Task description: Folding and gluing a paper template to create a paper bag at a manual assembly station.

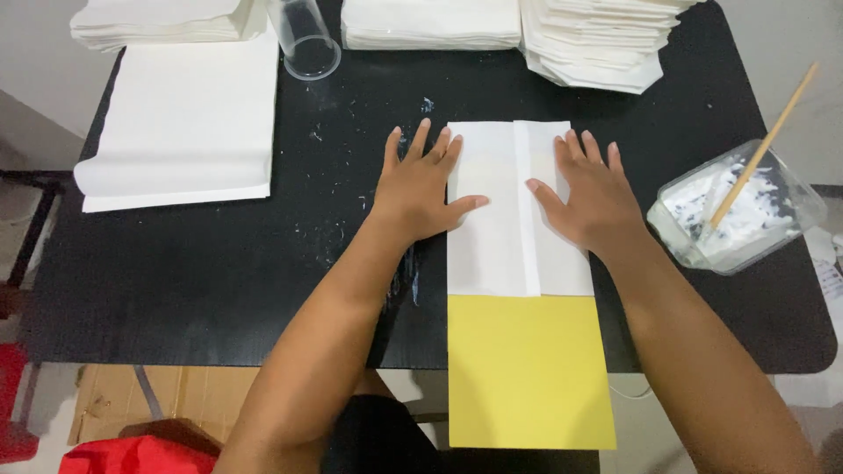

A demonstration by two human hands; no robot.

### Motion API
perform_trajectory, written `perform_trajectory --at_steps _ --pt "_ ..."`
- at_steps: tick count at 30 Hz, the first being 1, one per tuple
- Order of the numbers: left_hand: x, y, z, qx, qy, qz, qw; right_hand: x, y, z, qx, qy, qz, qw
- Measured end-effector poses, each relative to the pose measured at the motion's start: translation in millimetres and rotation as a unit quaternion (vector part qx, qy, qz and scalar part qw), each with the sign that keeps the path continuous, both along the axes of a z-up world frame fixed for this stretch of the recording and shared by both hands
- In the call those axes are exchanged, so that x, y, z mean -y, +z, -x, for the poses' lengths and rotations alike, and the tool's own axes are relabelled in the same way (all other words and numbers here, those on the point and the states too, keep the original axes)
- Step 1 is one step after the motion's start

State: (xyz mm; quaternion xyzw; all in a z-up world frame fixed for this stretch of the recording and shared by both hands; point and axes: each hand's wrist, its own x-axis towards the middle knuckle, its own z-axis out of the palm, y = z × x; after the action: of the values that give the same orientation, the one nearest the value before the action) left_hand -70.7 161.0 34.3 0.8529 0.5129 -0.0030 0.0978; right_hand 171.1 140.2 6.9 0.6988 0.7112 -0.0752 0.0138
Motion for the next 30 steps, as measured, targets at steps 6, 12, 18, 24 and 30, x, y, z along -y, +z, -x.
perform_trajectory --at_steps 6,12,18,24,30 --pt "40.3 7.4 -21.0 -0.067 -0.076 -0.009 0.995 -4.1 -6.5 -5.7 -0.038 -0.013 0.021 0.999" --pt "110.5 -1.6 -42.8 0.022 -0.233 0.111 0.966 -5.7 -10.5 -6.6 -0.056 -0.023 0.028 0.998" --pt "136.5 -35.1 -29.1 0.351 -0.287 0.073 0.888 -3.0 -6.9 -6.3 -0.077 0.005 0.003 0.997" --pt "54.5 15.4 -21.4 0.200 -0.055 0.062 0.976 -1.1 -14.4 -22.3 -0.101 -0.035 -0.124 0.986" --pt "-7.9 -23.2 -17.2 0.129 -0.002 -0.003 0.992 5.3 5.5 -9.1 -0.115 -0.084 -0.139 0.980"
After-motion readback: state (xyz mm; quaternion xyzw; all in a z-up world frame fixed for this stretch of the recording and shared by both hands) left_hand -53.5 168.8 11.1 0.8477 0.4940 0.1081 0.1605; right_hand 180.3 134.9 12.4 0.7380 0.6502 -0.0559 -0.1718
